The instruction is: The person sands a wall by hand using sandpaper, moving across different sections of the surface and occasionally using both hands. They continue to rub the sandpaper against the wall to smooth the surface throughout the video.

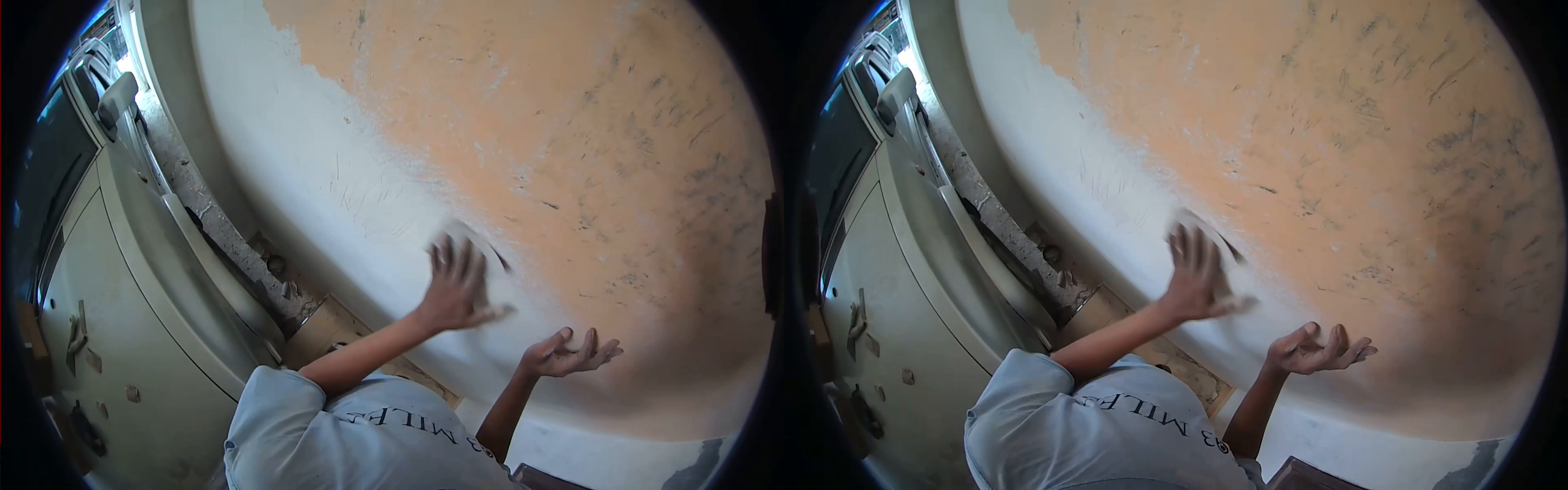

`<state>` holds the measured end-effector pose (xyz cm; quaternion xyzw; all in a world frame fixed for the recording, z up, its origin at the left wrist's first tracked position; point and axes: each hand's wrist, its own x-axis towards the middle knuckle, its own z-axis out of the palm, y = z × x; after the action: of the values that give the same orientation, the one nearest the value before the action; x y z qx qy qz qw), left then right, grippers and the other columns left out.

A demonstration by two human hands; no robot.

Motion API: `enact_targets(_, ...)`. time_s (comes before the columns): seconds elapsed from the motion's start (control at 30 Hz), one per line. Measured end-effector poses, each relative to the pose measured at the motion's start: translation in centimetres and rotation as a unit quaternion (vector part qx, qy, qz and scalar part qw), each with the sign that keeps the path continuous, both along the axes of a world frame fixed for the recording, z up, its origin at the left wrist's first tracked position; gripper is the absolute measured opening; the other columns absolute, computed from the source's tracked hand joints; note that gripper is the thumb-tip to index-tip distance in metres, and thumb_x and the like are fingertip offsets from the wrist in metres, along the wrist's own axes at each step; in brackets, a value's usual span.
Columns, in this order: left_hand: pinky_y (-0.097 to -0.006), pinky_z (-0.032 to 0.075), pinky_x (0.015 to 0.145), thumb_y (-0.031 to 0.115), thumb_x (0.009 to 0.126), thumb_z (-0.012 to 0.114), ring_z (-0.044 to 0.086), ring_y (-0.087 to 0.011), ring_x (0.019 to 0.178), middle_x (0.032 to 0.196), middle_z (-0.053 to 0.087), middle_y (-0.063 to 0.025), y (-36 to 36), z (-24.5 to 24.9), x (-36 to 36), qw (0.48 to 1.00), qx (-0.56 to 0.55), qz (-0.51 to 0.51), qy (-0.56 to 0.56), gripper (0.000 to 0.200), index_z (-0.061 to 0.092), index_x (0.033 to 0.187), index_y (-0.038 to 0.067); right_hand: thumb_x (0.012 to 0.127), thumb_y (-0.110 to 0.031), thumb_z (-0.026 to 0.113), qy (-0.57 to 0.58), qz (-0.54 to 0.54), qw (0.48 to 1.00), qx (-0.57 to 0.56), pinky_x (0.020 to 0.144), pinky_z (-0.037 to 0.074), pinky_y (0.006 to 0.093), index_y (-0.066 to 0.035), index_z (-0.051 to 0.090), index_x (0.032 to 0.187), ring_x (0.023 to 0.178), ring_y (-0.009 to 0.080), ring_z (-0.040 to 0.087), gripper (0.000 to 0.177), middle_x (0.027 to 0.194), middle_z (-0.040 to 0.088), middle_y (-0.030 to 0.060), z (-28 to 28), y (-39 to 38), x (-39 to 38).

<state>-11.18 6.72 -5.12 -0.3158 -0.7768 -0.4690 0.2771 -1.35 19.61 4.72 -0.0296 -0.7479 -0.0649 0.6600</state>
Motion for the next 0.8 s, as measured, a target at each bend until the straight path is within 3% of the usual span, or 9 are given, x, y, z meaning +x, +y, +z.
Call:
enact_targets(0.03, -0.0615, -0.007, 0.099, 0.064, 0.072, 0.054, -0.008, -0.0502, 0.129, 0.138, 0.016, -0.0332, 0.5, -0.2, 0.6, 0.999, -0.018, 0.018, 0.037, 0.089, 0.040, 0.123, -0.008, 0.083, -0.011, 0.049, -0.005, 0.011, 1.000, 0.002, 0.103, 0.010, 0.0585, 0.001, 0.047, 0.111, 0.130, 0.0415, 0.015, 0.031, 0.132, 0.029, 0.0238, -0.1, 0.1, 0.1)
enact_targets(0.1, -0.0589, -0.005, 0.101, 0.060, 0.073, 0.056, -0.006, -0.0465, 0.131, 0.140, 0.012, -0.0315, -1.0, -0.4, -2.2, 0.987, -0.045, 0.056, 0.146, 0.091, 0.031, 0.130, -0.007, 0.082, -0.008, 0.049, -0.026, 0.025, 0.999, 0.007, 0.103, 0.013, 0.0574, 0.002, 0.045, 0.115, 0.131, 0.0419, 0.016, 0.035, 0.134, 0.029, 0.0227, 0.1, 0.4, 0.4)
enact_targets(0.2, -0.0545, -0.002, 0.104, 0.045, 0.076, 0.058, -0.004, -0.0424, 0.133, 0.144, 0.000, -0.0250, -6.8, 3.7, -9.6, 0.986, 0.099, 0.136, 0.019, 0.094, 0.007, 0.138, -0.003, 0.079, -0.007, 0.048, -0.063, 0.039, 0.997, 0.006, 0.104, 0.011, 0.0585, 0.000, 0.042, 0.116, 0.128, 0.0404, 0.021, 0.037, 0.129, 0.033, 0.0217, 0.0, 1.0, 1.6)
enact_targets(0.27, -0.0501, 0.002, 0.106, 0.050, 0.074, 0.057, -0.003, -0.0386, 0.134, 0.145, -0.001, -0.0233, -9.6, 6.5, -12.9, 0.964, 0.173, 0.198, -0.030, 0.099, 0.004, 0.139, -0.003, 0.079, -0.010, 0.047, -0.067, 0.062, 0.996, 0.002, 0.104, 0.007, 0.0599, -0.004, 0.041, 0.113, 0.125, 0.0396, 0.028, 0.035, 0.123, 0.037, 0.0223, -0.4, 1.9, 2.3)
enact_targets(0.37, -0.0523, 0.001, 0.105, 0.055, 0.074, 0.055, -0.003, -0.0387, 0.134, 0.145, -0.001, -0.0234, -5.5, 4.7, -9.9, 0.964, 0.156, 0.213, 0.020, 0.101, 0.004, 0.139, -0.002, 0.077, -0.002, 0.047, -0.094, 0.086, 0.992, 0.014, 0.105, 0.012, 0.0586, 0.000, 0.036, 0.121, 0.127, 0.0387, 0.025, 0.046, 0.128, 0.035, 0.0192, -0.1, 2.0, 3.1)
enact_targets(0.5, -0.0606, -0.004, 0.100, 0.064, 0.073, 0.052, -0.006, -0.0516, 0.129, 0.140, 0.002, -0.0325, 2.7, -0.6, 2.7, 0.999, 0.026, 0.019, -0.005, 0.099, 0.021, 0.131, -0.010, 0.078, -0.005, 0.047, -0.070, 0.086, 0.994, 0.018, 0.105, 0.012, 0.0579, 0.000, 0.036, 0.121, 0.127, 0.0384, 0.026, 0.045, 0.128, 0.035, 0.0192, 0.1, 1.3, 2.1)
enact_targets(0.57, -0.0606, -0.004, 0.100, 0.060, 0.077, 0.050, -0.006, -0.0506, 0.129, 0.141, 0.003, -0.0307, 2.2, -2.0, 1.0, 0.996, -0.009, 0.067, 0.061, 0.096, 0.016, 0.133, -0.009, 0.078, -0.007, 0.047, -0.058, 0.091, 0.994, 0.030, 0.105, 0.012, 0.0571, 0.000, 0.036, 0.121, 0.126, 0.0381, 0.026, 0.045, 0.127, 0.035, 0.0189, 0.9, 0.6, 1.5)
enact_targets(0.67, -0.0544, 0.000, 0.104, 0.047, 0.075, 0.057, -0.003, -0.0445, 0.132, 0.143, 0.002, -0.0271, -4.2, 2.5, -7.8, 0.974, 0.144, 0.174, 0.004, 0.095, 0.007, 0.137, -0.005, 0.079, -0.010, 0.048, -0.038, 0.164, 0.986, 0.013, 0.105, 0.013, 0.0556, 0.000, 0.036, 0.121, 0.126, 0.0379, 0.026, 0.045, 0.125, 0.036, 0.0195, 1.6, 0.2, 0.7)
enact_targets(0.8, -0.0483, 0.003, 0.107, 0.041, 0.069, 0.063, -0.002, -0.0399, 0.134, 0.144, -0.002, -0.0257, -6.7, 3.9, -10.3, 0.953, 0.176, 0.247, -0.021, 0.103, 0.002, 0.139, -0.002, 0.080, -0.018, 0.050, -0.067, 0.019, 0.991, 0.111, 0.106, 0.007, 0.0533, -0.003, 0.043, 0.114, 0.127, 0.0378, 0.025, 0.037, 0.123, 0.039, 0.0190, 1.6, -0.1, -0.7)
